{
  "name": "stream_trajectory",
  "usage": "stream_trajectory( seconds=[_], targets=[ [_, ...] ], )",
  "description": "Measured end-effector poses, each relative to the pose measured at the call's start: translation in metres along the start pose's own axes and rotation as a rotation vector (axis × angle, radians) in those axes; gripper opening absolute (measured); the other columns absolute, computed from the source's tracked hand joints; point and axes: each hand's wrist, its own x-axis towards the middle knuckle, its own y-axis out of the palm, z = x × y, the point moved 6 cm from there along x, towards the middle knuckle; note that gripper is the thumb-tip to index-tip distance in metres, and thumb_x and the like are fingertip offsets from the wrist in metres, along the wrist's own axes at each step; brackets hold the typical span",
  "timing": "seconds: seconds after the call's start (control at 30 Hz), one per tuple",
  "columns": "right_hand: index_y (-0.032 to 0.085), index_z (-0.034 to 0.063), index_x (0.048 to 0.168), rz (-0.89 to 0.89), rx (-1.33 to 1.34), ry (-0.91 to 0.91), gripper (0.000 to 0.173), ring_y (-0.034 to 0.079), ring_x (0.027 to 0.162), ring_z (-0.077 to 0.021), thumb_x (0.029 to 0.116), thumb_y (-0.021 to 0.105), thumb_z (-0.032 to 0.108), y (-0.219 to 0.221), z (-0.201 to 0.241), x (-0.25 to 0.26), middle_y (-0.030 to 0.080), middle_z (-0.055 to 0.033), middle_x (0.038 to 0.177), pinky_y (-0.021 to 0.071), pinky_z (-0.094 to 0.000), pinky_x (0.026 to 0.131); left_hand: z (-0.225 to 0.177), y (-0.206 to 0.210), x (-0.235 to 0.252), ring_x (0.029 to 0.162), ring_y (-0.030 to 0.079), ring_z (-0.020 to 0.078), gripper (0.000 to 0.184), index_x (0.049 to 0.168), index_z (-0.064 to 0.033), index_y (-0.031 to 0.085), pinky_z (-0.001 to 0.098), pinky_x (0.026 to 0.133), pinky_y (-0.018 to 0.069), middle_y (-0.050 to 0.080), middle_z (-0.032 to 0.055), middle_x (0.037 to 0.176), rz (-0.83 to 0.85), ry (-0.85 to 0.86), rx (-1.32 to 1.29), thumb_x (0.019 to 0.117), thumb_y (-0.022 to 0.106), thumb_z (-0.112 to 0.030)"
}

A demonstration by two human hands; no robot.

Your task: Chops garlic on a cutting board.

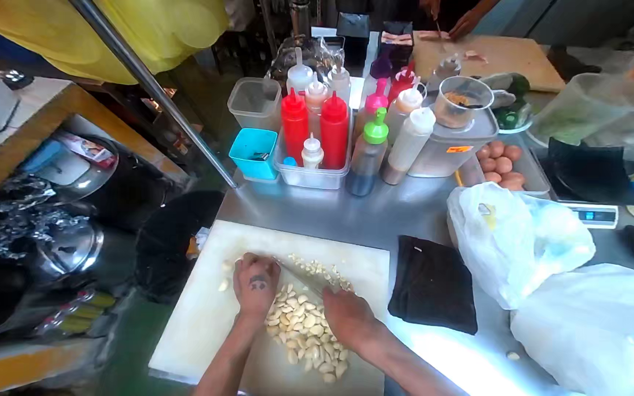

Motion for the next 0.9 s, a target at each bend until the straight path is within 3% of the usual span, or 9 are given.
stream_trajectory(
  seconds=[0.07,0.2,0.27,0.37,0.5,0.73,0.9],
  targets=[
    [0.047,0.0043,0.148,-0.005,0.002,0.012,0.041,0.063,0.124,-0.0411,0.1079,0.041,0.006,0.000,-0.002,0.003,0.064,-0.0242,0.130,0.0529,-0.0571,0.098,-0.002,0.000,-0.007,0.113,0.057,0.0412,0.015,0.095,-0.0092,0.080,0.0561,0.092,0.0486,0.065,0.0188,0.117,0.044,-0.005,0.028,0.0921,0.076,-0.024],
    [0.050,0.0045,0.147,-0.014,0.013,0.033,0.039,0.062,0.124,-0.0411,0.1098,0.040,0.013,-0.006,-0.014,-0.006,0.064,-0.0241,0.131,0.0524,-0.0568,0.099,0.004,-0.004,-0.018,0.122,0.057,0.0407,0.027,0.109,-0.0072,0.077,0.0571,0.103,0.0469,0.065,0.0205,0.124,0.275,-0.034,-0.057,0.0898,0.076,-0.026],
    [0.051,0.0044,0.145,-0.016,0.003,0.054,0.038,0.063,0.123,-0.0399,0.1101,0.039,0.013,-0.006,-0.020,-0.011,0.064,-0.0234,0.129,0.0529,-0.0558,0.098,0.014,-0.012,-0.014,0.117,0.062,0.0442,0.028,0.110,-0.0011,0.075,0.0606,0.101,0.0492,0.068,0.0250,0.117,0.184,-0.070,-0.134,0.0927,0.075,-0.023],
    [0.052,0.0045,0.143,-0.016,-0.023,0.049,0.036,0.065,0.121,-0.0397,0.1108,0.039,0.016,-0.008,-0.016,-0.014,0.065,-0.0229,0.127,0.0535,-0.0554,0.097,0.020,-0.012,-0.003,0.115,0.061,0.0459,0.026,0.104,-0.0026,0.077,0.0617,0.099,0.0480,0.069,0.0245,0.113,0.096,-0.110,-0.034,0.0960,0.073,-0.027],
    [0.052,0.0038,0.142,-0.019,-0.053,0.023,0.035,0.065,0.120,-0.0396,0.1102,0.040,0.013,-0.014,-0.003,-0.017,0.066,-0.0231,0.125,0.0541,-0.0548,0.096,0.011,-0.004,-0.003,0.115,0.058,0.0415,0.018,0.105,-0.0098,0.080,0.0572,0.097,0.0480,0.069,0.0183,0.115,0.115,0.039,0.006,0.0927,0.075,-0.022],
    [0.048,0.0063,0.147,-0.007,-0.074,0.005,0.041,0.064,0.121,-0.0410,0.1068,0.043,0.004,-0.003,0.002,0.008,0.064,-0.0231,0.129,0.0543,-0.0563,0.096,0.007,-0.003,-0.004,0.112,0.058,0.0376,0.018,0.108,-0.0131,0.080,0.0532,0.095,0.0479,0.067,0.0139,0.117,0.153,0.175,0.085,0.0932,0.075,-0.022],
    [0.044,0.0093,0.153,-0.023,-0.045,0.009,0.045,0.064,0.122,-0.0417,0.1083,0.041,0.008,-0.004,-0.006,0.007,0.065,-0.0237,0.130,0.0531,-0.0573,0.097,0.014,-0.004,-0.019,0.127,0.056,0.0350,0.025,0.113,-0.0137,0.079,0.0528,0.111,0.0424,0.067,0.0138,0.127,0.440,0.157,0.005,0.0938,0.071,-0.028]
  ],
)
